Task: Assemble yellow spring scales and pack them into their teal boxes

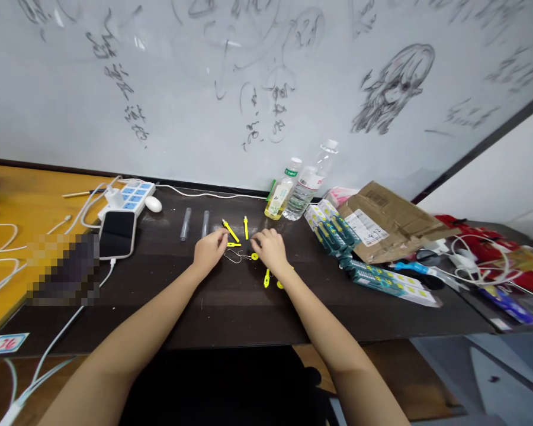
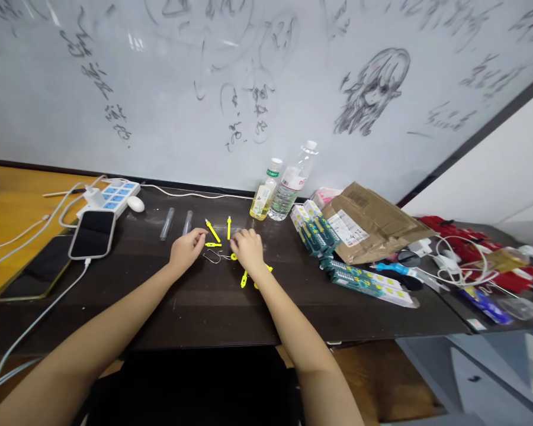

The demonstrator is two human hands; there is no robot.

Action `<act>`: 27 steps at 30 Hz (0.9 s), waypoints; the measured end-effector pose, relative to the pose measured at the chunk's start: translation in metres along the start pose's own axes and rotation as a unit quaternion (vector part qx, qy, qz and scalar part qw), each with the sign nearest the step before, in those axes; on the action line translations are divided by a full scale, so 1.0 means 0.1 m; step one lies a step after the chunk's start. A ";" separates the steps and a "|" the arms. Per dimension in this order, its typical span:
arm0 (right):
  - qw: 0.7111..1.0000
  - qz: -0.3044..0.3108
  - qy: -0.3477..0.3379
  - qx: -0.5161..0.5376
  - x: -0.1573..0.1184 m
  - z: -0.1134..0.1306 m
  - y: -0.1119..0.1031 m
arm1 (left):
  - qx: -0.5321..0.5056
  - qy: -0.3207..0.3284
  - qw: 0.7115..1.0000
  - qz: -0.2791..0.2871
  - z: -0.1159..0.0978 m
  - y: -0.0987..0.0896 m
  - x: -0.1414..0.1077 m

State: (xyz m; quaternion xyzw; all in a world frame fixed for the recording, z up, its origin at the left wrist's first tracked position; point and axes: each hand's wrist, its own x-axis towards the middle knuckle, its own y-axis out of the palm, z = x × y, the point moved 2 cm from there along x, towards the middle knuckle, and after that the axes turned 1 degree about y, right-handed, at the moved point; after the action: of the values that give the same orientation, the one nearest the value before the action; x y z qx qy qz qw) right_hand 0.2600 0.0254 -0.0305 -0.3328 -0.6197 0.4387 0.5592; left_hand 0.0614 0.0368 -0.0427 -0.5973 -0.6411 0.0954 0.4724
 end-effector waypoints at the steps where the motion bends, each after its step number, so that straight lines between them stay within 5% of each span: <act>1: 1.000 0.018 -0.021 -0.006 0.07 0.09 0.02 | -0.001 -0.006 1.000 -0.005 0.02 0.01 0.00; 6: 0.995 0.089 -0.017 -0.030 0.52 0.48 0.16 | 0.012 0.050 0.998 -0.025 0.04 0.05 0.00; 10: 0.992 0.122 -0.002 -0.019 0.70 0.57 0.19 | 0.035 0.118 0.992 -0.027 0.04 0.06 0.01; 16: 0.991 0.028 0.015 0.134 0.49 0.34 -0.07 | 0.090 0.174 0.979 -0.055 -0.09 0.00 0.00; 18: 0.957 0.042 -0.013 0.287 0.34 0.25 -0.12 | 0.112 0.201 0.973 -0.034 -0.17 0.01 -0.03; 23: 0.806 0.130 0.022 0.577 -0.02 0.06 -0.10 | 0.145 0.187 0.968 0.089 -0.38 0.08 -0.14; 27: 0.795 0.112 0.058 0.593 -0.12 -0.14 -0.14 | 0.126 0.181 0.968 0.122 -0.46 0.07 -0.18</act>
State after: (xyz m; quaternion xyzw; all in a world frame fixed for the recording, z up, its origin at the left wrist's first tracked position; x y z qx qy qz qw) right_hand 0.2763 0.0116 -0.0226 -0.0276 -0.1630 0.7600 0.6286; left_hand 0.0958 0.0031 -0.0319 -0.6140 -0.4500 0.1224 0.6368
